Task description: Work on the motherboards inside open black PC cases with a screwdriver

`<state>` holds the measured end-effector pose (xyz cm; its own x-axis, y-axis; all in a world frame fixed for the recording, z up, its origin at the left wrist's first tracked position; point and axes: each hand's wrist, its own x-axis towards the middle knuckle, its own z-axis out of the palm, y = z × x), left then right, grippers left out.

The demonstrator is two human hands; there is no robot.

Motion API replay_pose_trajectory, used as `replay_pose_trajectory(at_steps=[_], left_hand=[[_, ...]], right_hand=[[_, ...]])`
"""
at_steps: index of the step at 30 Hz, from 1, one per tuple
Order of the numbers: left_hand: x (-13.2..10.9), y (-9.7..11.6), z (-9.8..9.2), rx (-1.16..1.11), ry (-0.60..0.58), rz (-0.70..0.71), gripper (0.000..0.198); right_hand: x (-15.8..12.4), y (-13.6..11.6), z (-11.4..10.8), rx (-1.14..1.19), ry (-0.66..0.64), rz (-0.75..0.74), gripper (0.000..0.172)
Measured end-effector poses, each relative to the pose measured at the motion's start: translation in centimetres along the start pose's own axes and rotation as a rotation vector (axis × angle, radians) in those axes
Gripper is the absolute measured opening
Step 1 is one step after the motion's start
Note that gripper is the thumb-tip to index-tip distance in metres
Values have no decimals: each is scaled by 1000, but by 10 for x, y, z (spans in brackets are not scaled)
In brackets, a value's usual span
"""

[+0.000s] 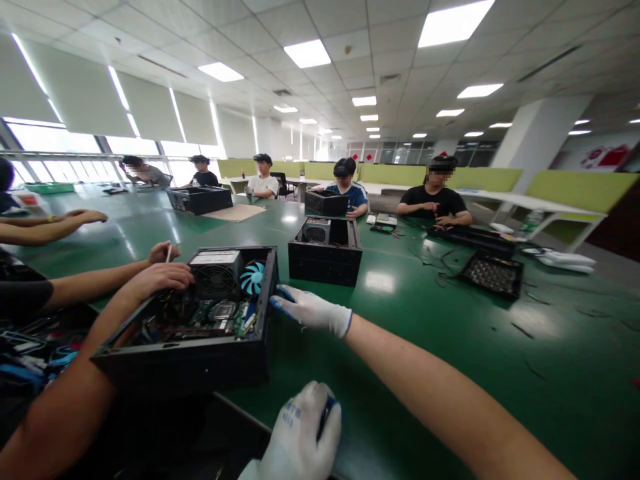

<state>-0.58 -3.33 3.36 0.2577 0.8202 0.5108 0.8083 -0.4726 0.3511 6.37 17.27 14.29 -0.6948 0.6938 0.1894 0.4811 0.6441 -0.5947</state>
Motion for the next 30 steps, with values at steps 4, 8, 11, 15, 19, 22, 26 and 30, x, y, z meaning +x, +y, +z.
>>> replay_pose_trajectory(at_steps=[4, 8, 11, 15, 19, 22, 26, 30], left_hand=[[9, -23, 28, -52, 147, -185, 22], [17, -23, 31, -115, 143, -221, 19], [16, -17, 24, -65, 146, -224, 19], [16, -17, 22, 5, 146, -215, 22], [18, -19, 28, -61, 154, -269, 19], [18, -20, 30, -115, 160, -309, 22], [14, -23, 35, -133, 205, -271, 24], [7, -29, 45, -124, 305, -204, 27]], right_hand=[[26, 23, -28, -295, -11, 58, 78], [46, 68, -77, -573, 112, 230, 57], [50, 98, -106, -711, 147, 344, 47], [52, 114, -115, -815, 141, 410, 45], [53, 109, -108, -875, 151, 417, 42], [43, 99, -104, -899, 148, 392, 42], [10, 80, -100, -909, 132, 342, 44], [-40, 54, -96, -893, 109, 285, 49]])
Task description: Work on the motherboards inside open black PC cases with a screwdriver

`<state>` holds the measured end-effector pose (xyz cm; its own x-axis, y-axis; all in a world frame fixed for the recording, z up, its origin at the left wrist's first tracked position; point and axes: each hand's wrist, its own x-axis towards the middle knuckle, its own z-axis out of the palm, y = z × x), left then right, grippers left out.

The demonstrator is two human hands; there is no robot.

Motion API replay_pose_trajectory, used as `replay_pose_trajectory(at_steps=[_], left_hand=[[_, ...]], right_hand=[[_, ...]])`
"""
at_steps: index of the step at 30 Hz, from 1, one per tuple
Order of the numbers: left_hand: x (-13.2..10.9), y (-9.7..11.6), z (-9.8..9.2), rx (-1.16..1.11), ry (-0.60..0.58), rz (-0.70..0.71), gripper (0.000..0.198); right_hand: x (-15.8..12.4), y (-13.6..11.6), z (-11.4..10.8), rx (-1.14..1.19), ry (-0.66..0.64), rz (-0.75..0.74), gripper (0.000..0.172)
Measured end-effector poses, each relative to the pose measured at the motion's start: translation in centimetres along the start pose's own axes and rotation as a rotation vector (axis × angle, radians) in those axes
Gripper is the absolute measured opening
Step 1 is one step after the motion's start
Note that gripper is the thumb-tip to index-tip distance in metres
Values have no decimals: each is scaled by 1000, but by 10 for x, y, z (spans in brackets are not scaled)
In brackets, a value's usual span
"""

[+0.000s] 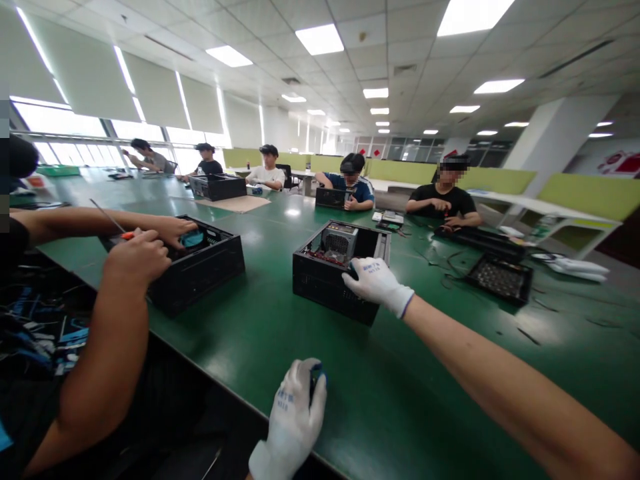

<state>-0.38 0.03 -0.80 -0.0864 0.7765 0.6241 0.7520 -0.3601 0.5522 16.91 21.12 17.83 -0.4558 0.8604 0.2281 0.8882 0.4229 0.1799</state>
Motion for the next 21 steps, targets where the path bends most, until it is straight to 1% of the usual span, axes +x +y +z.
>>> replay_pose_trajectory(at_steps=[2, 3, 5, 7, 9, 11, 12, 14, 16, 18, 21], left_hand=[[1, -1, -4, -16, 0, 17, 25], [4, 1, -9, -29, -10, 18, 23], [16, 10, -25, -58, -42, 25, 19], [36, 25, -47, -80, -69, 63, 15], [59, 45, -68, -67, -54, 140, 14], [83, 65, -82, -29, -45, 233, 14], [93, 75, -87, -11, -69, 273, 13], [108, 94, -90, 22, -182, 320, 11], [114, 109, -89, 60, -332, 347, 11], [111, 121, -88, 103, -467, 385, 13], [95, 134, -92, 122, -593, 447, 15]], right_hand=[[-33, 0, -9, 15, -2, -31, 49], [-50, 0, -13, 21, -5, -45, 48], [-87, 0, -22, 37, -2, -76, 47], [-122, 1, -29, 63, 23, -114, 45], [-155, 1, -36, 100, 53, -146, 42], [-184, 2, -41, 146, 69, -171, 38], [-197, 2, -44, 170, 75, -181, 36], [-221, 1, -49, 217, 94, -201, 32], [-242, 0, -55, 259, 121, -222, 27], [-261, -1, -61, 292, 162, -244, 19], [-280, -4, -73, 323, 265, -280, 13]])
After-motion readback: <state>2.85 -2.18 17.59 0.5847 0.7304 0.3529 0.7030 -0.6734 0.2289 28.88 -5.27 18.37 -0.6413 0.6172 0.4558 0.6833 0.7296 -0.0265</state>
